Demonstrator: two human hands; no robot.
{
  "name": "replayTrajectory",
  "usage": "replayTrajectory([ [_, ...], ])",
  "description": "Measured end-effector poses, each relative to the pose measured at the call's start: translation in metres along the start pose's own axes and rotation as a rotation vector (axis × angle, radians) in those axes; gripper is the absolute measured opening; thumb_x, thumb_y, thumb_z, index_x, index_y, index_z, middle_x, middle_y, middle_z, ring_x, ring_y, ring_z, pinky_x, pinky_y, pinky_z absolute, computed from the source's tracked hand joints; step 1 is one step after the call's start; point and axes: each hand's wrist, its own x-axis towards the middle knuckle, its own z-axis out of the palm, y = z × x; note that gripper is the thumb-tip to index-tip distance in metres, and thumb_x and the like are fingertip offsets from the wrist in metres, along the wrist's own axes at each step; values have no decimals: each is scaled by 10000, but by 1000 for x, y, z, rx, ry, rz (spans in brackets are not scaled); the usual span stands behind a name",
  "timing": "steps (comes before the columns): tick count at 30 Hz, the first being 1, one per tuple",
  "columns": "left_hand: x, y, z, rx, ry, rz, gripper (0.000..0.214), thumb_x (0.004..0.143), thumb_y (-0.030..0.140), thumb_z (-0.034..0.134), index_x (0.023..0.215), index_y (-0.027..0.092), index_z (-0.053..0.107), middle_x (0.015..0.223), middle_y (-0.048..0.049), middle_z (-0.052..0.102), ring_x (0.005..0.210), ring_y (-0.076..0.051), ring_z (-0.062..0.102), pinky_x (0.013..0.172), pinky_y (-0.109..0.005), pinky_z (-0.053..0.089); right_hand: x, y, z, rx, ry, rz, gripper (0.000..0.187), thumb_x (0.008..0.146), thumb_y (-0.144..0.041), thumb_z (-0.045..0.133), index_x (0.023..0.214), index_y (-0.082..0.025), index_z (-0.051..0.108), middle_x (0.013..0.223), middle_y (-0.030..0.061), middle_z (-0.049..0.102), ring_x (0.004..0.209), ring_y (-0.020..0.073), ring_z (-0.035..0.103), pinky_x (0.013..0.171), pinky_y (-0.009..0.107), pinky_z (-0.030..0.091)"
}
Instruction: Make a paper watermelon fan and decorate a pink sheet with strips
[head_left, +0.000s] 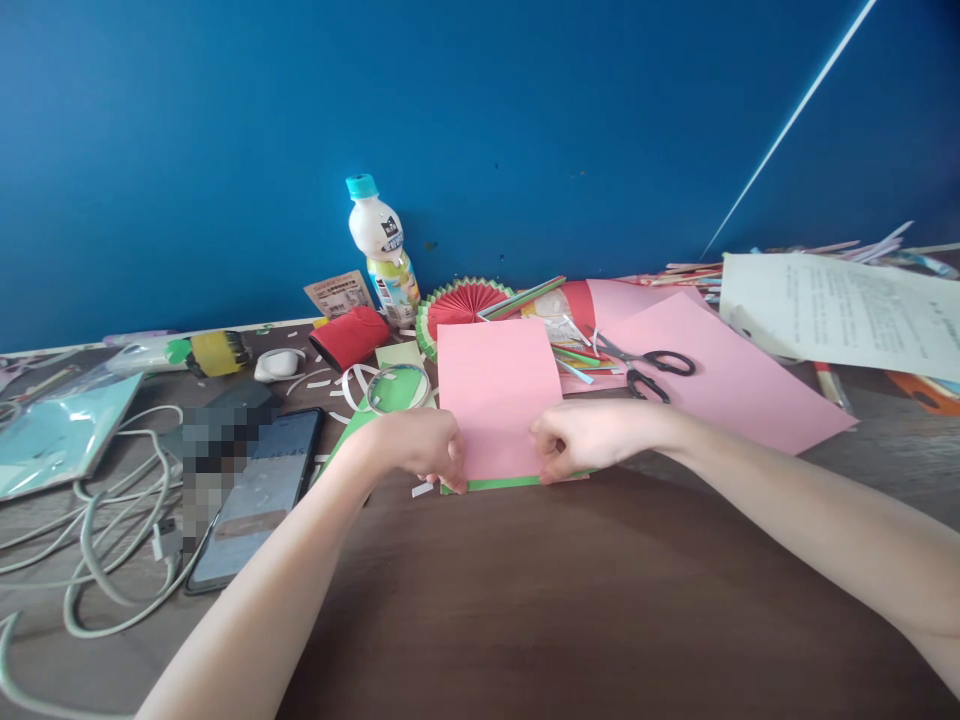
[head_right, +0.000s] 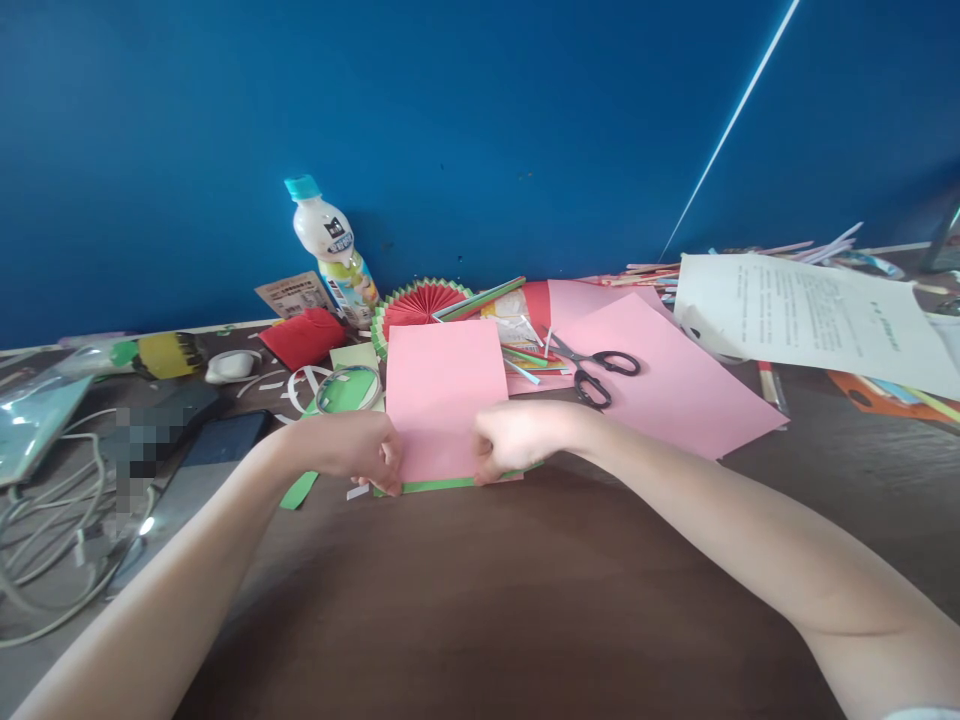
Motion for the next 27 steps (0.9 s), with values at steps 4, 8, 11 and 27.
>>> replayTrajectory([
  [4, 0, -1, 0, -11, -5, 6, 174, 612, 338, 625, 608, 165, 647, 520, 3, 589, 523, -118, 532, 470, -208, 331, 0, 0, 0, 5, -5, 1, 248, 703, -385, 523, 606, -164, 468, 636, -7, 509, 543, 91, 426, 489, 227, 282],
  [8, 0, 0, 0, -18, -9, 7, 171, 613, 334, 625, 607, 164, 645, 529, 2, 592, 524, -115, 532, 469, -205, 332, 0, 1, 1, 2, 1, 2, 249, 701, -390, 529, 612, -164, 474, 633, -8, 511, 541, 90, 425, 488, 227, 280],
  [11, 0, 0, 0, -12, -7, -1, 172, 612, 337, 623, 606, 167, 645, 532, 1, 597, 527, -115, 533, 466, -204, 327, 1, 1, 1, 2, -1, -2, 258, 706, -394, 529, 604, -165, 467, 608, -14, 502, 532, 88, 415, 483, 228, 276],
  [27, -7, 12, 1, 102, 63, -105, 177, 605, 359, 610, 594, 187, 651, 580, -10, 651, 594, -150, 562, 522, -237, 330, 1, 2, 0, -13, 5, -23, 309, 716, -443, 522, 592, -165, 468, 581, -13, 491, 512, 91, 403, 474, 237, 265],
])
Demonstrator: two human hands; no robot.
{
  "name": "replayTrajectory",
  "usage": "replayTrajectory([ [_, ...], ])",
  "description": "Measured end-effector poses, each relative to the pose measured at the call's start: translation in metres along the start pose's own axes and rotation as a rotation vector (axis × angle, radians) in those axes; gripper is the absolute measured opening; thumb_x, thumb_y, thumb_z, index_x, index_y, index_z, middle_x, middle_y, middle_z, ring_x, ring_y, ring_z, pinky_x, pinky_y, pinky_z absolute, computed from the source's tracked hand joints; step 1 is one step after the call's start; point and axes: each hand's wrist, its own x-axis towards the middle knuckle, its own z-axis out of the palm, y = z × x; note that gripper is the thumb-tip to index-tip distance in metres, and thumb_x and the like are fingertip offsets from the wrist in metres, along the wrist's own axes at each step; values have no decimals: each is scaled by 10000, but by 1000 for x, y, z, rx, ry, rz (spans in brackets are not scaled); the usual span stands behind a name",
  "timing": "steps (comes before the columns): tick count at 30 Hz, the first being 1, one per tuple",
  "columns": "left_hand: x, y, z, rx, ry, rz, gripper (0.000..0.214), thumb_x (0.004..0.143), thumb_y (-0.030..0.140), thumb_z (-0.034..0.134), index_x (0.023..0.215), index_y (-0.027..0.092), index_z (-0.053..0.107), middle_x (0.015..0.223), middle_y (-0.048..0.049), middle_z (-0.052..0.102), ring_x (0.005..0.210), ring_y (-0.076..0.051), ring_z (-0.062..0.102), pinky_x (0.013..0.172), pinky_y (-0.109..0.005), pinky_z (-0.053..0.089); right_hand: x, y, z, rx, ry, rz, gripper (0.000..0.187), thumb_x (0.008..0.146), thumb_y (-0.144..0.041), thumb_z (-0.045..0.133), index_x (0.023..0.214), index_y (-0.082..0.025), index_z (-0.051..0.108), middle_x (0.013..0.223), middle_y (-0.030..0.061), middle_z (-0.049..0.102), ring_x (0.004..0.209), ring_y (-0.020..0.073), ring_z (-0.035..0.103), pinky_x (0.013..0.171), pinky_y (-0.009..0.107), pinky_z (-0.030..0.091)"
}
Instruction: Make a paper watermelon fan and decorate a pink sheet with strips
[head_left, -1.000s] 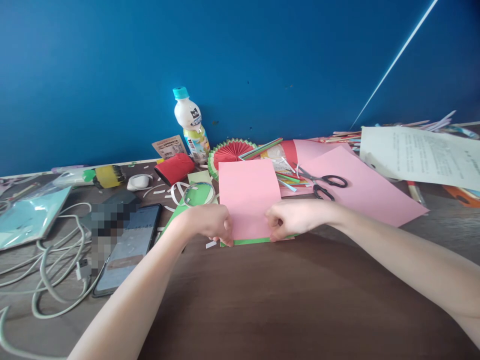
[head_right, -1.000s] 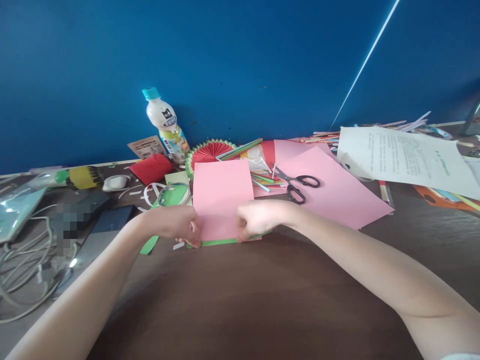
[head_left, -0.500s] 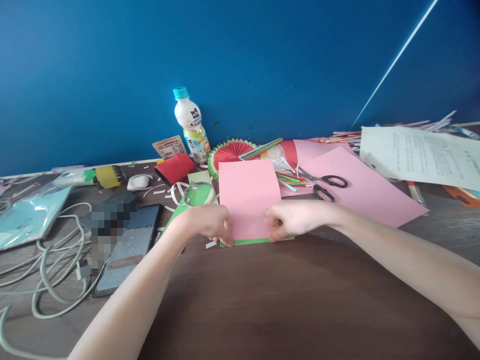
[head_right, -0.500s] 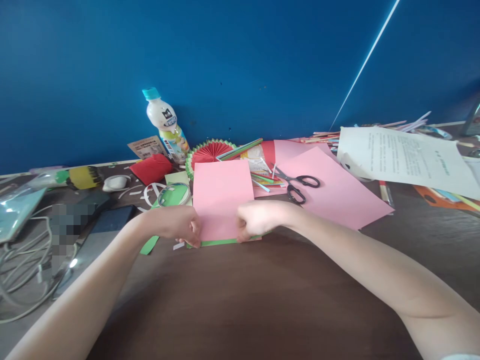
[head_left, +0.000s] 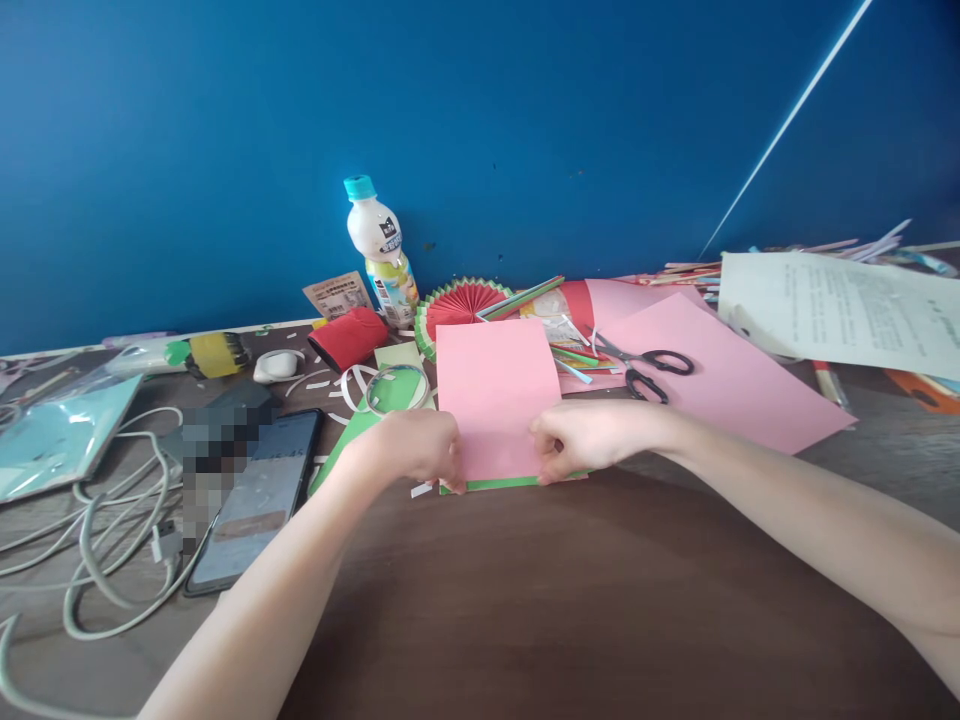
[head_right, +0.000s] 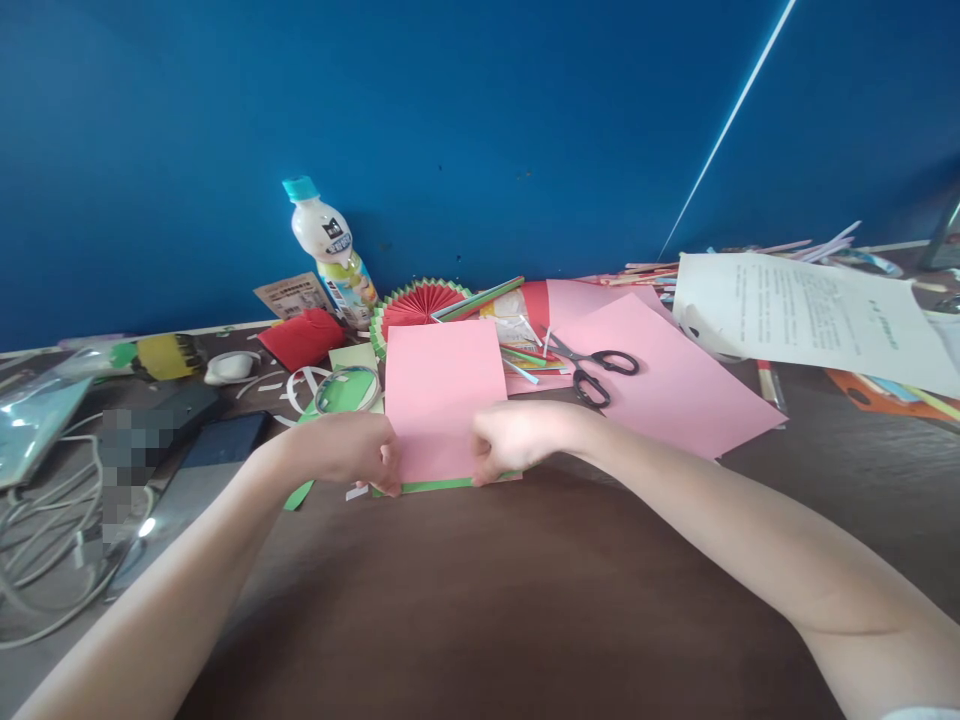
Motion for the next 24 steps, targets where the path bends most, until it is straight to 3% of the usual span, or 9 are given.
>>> replayTrajectory([
  [24, 6, -15, 7, -113, -42, 6, 273, 601, 434, 602, 529, 172, 620, 544, -10, 630, 533, -128, 543, 521, -231, 349, -2, -4, -2, -34, -28, 13, 346, 738, -437, 499, 533, -167, 428, 555, -13, 463, 503, 91, 371, 499, 253, 246],
])
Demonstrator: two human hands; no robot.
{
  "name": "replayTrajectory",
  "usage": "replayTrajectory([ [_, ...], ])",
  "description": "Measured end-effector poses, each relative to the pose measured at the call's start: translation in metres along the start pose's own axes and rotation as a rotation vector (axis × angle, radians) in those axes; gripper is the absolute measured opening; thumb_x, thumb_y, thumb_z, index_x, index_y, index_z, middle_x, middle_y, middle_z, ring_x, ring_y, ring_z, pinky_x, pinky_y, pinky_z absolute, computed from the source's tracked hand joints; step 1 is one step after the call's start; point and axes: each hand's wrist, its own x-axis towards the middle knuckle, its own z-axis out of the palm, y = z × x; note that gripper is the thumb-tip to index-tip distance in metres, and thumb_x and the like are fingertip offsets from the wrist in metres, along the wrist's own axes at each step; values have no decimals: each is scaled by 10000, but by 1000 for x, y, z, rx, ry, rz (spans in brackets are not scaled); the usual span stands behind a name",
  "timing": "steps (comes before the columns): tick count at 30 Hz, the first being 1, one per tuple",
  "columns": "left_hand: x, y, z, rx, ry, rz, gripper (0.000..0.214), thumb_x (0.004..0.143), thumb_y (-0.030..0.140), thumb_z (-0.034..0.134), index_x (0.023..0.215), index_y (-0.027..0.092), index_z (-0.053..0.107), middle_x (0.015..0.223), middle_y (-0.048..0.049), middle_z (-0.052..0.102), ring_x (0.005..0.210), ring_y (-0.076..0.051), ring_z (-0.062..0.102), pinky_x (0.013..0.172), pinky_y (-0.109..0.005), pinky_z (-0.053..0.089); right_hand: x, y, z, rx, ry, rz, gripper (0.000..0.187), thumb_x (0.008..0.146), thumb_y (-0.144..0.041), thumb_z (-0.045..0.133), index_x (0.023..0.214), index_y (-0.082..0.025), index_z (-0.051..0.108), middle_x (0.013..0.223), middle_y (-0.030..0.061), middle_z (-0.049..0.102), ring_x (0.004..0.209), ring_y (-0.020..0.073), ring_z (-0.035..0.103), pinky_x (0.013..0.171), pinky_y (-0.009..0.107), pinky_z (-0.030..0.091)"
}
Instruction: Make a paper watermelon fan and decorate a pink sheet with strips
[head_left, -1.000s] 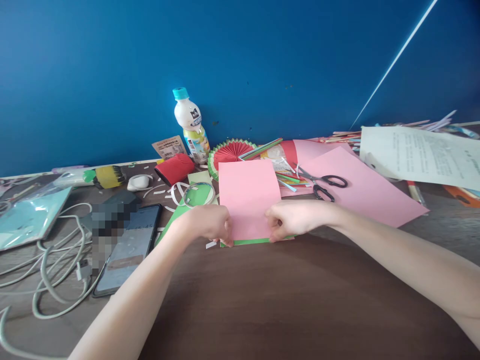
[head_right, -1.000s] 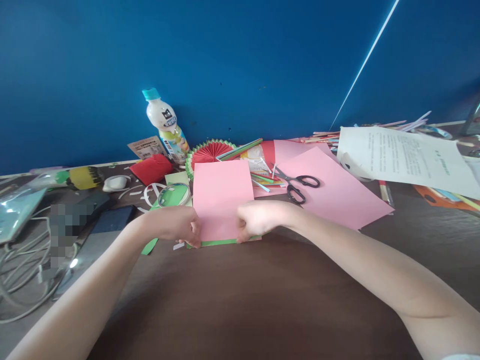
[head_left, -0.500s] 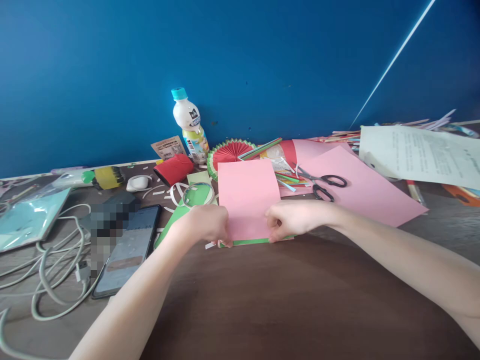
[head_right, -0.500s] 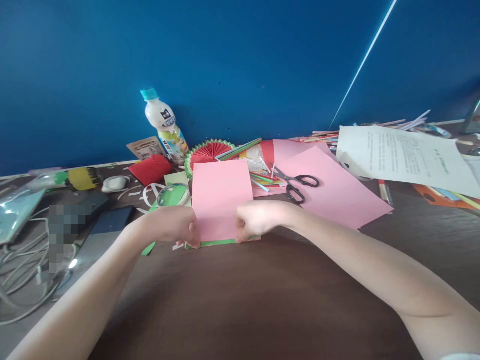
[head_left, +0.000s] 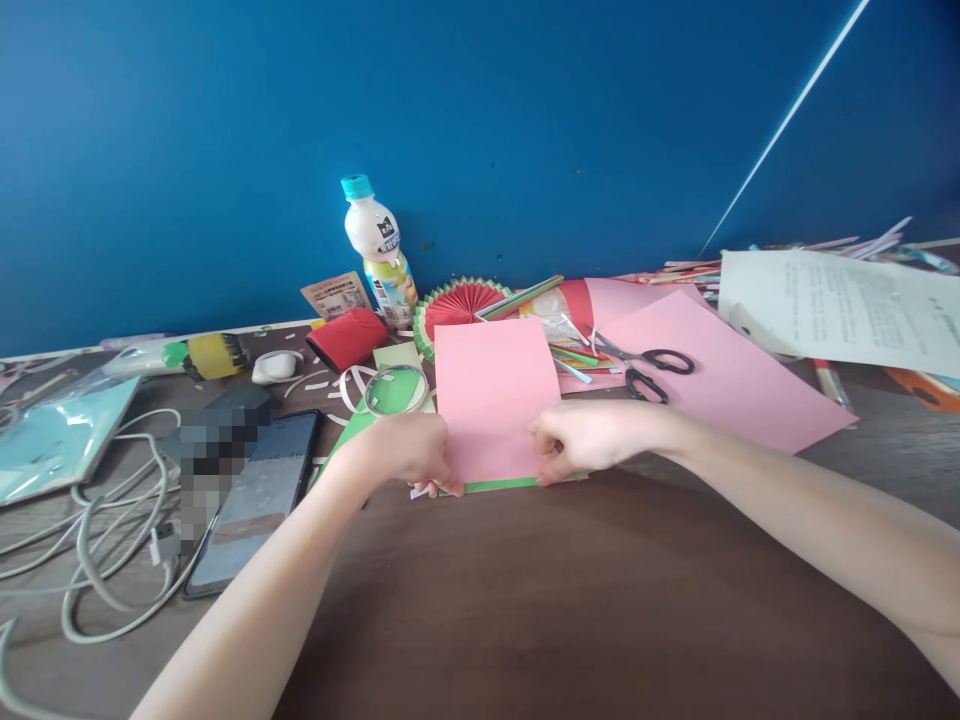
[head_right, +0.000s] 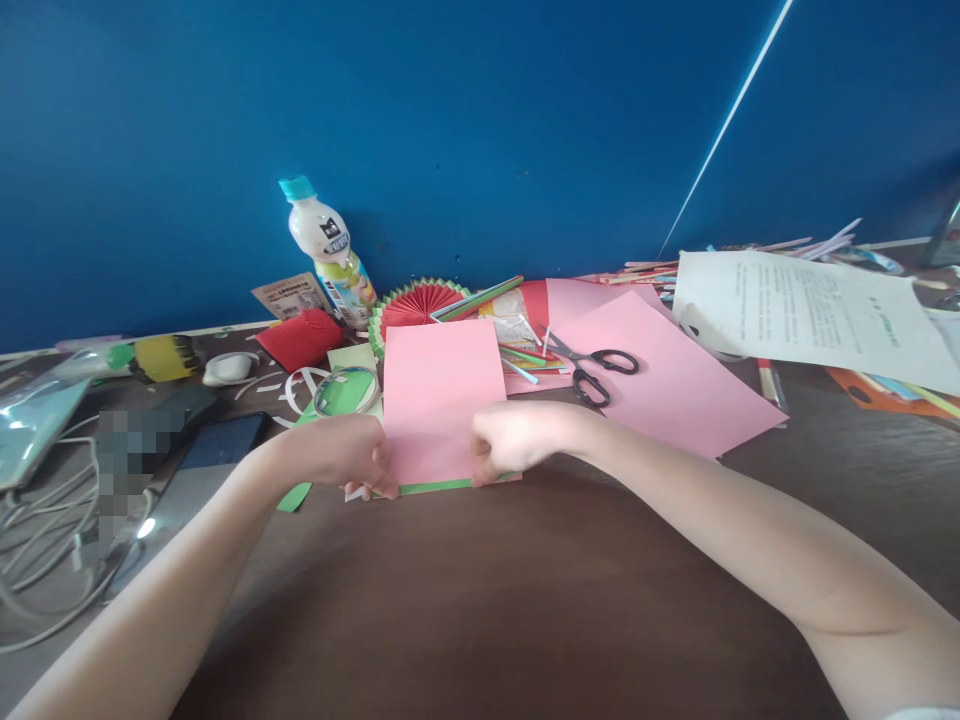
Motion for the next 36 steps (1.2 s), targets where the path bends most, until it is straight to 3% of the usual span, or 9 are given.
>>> replayTrajectory([
  [15, -5, 6, 1, 55, 73, -70, 283, 583, 465, 624, 503, 194, 632, 493, 13, 605, 533, -120, 536, 523, -224, 315, 1, 2, 0, -12, 2, -8, 373, 743, -455, 506, 526, -165, 417, 573, -7, 465, 519, 92, 366, 514, 255, 240],
  [32, -12, -3, -7, 108, 14, 6, 170, 612, 346, 571, 572, 191, 628, 601, -6, 642, 567, -134, 530, 488, -236, 299, 0, 4, 0, 15, 8, -44, 347, 734, -425, 509, 518, -159, 455, 597, -3, 493, 517, 88, 388, 499, 248, 260],
  [36, -12, 5, -8, 9, 129, 101, 213, 671, 383, 530, 680, 195, 629, 755, -8, 659, 677, -144, 550, 547, -230, 339, 0, 2, 0, 27, 4, -36, 357, 730, -436, 509, 519, -153, 464, 628, 9, 518, 531, 89, 408, 517, 246, 282],
])
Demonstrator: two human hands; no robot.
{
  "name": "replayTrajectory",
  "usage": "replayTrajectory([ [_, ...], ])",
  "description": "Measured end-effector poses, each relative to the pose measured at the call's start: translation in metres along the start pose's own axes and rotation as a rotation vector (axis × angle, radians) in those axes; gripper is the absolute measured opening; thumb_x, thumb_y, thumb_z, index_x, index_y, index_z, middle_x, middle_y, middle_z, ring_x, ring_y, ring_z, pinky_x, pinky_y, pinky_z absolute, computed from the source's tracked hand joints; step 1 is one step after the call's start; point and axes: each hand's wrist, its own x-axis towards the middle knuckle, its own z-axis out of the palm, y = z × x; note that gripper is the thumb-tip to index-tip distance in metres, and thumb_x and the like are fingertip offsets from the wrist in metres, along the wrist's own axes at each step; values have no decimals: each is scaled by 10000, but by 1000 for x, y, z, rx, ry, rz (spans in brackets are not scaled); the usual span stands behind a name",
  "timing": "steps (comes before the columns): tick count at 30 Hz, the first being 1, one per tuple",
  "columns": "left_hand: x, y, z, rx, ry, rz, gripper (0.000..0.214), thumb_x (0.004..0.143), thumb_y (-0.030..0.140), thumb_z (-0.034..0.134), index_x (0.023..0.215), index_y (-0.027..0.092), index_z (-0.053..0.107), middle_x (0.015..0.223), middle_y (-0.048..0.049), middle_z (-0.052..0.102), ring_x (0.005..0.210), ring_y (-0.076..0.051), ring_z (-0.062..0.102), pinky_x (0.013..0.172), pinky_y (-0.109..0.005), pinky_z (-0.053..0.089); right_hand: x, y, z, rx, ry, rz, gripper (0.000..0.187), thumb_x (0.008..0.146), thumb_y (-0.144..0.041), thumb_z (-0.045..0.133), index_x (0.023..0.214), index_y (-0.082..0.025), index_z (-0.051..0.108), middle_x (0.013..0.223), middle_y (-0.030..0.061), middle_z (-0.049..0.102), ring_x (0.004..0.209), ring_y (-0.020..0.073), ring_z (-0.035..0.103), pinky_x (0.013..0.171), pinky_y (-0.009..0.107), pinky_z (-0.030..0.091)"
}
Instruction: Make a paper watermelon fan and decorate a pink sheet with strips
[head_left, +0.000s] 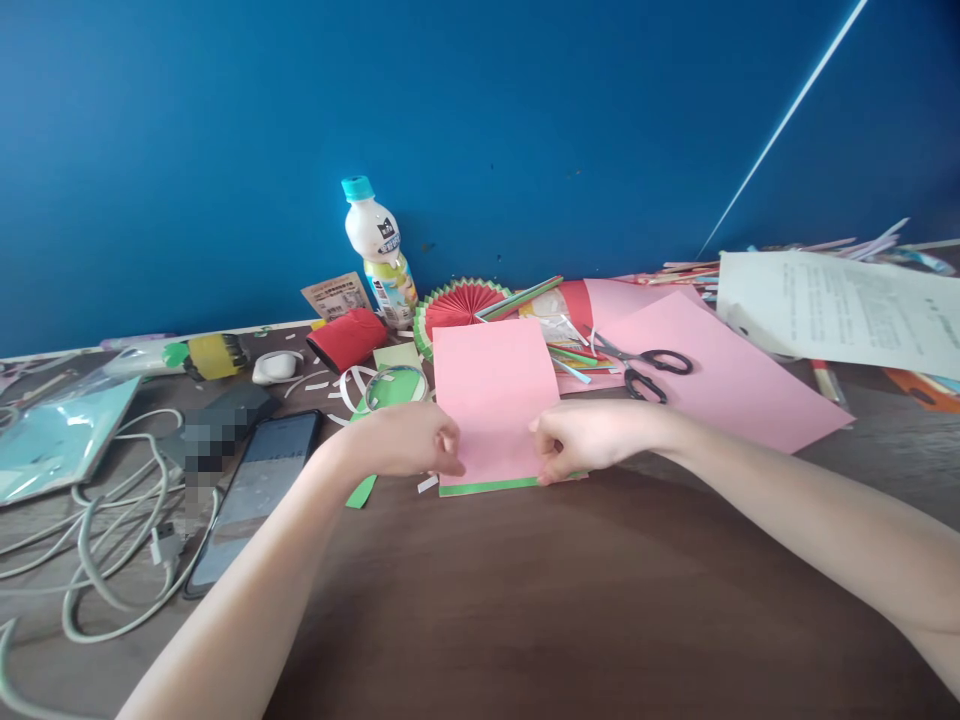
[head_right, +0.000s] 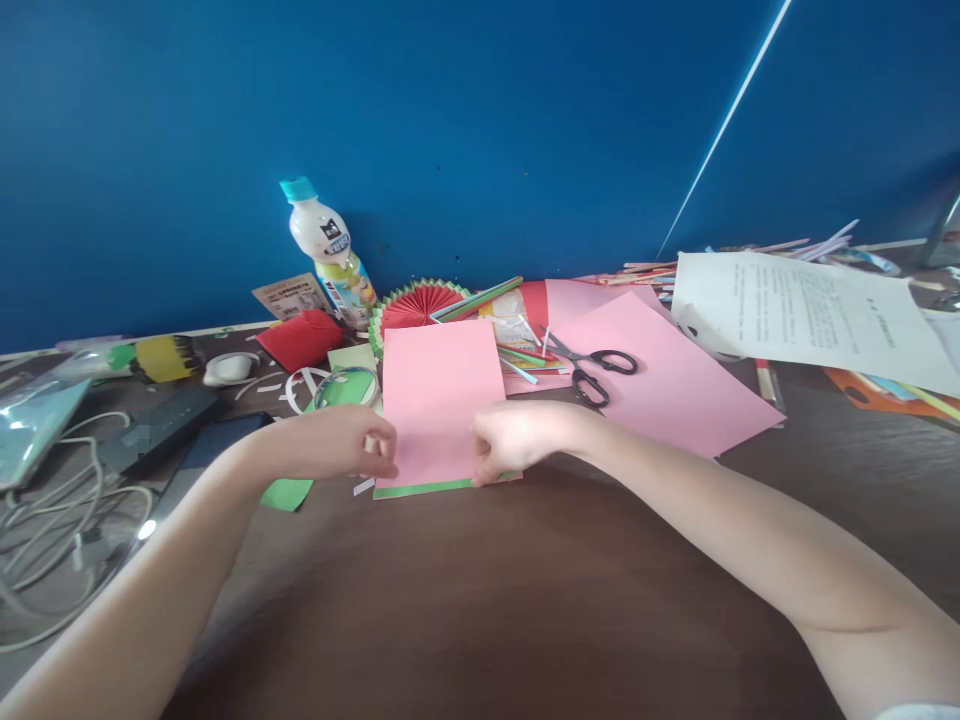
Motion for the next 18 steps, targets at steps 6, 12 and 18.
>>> replayTrajectory([
  [6, 21, 11, 25, -157, 172, 197, 135, 691, 334, 540, 719, 208, 578, 728, 39, 592, 657, -108, 504, 537, -208, 321, -3, -4, -3, 5, -42, 78, 296, 718, -434, 497, 580, -172, 505, 575, -6, 537, 491, 99, 428, 471, 247, 271],
  [12, 29, 8, 33, -154, 147, 228, 106, 659, 297, 595, 677, 207, 544, 670, 59, 524, 612, -92, 461, 516, -210, 296, -7, -3, -6, -76, -28, 50, 270, 719, -380, 466, 550, -174, 503, 558, -19, 479, 485, 90, 397, 454, 243, 244],
  [18, 29, 7, 30, -179, 98, 242, 107, 668, 291, 579, 680, 196, 531, 671, 52, 508, 615, -93, 451, 512, -207, 296, -9, -1, -8, -95, -5, 57, 234, 718, -350, 443, 561, -176, 449, 543, -25, 434, 494, 91, 382, 460, 236, 236],
])
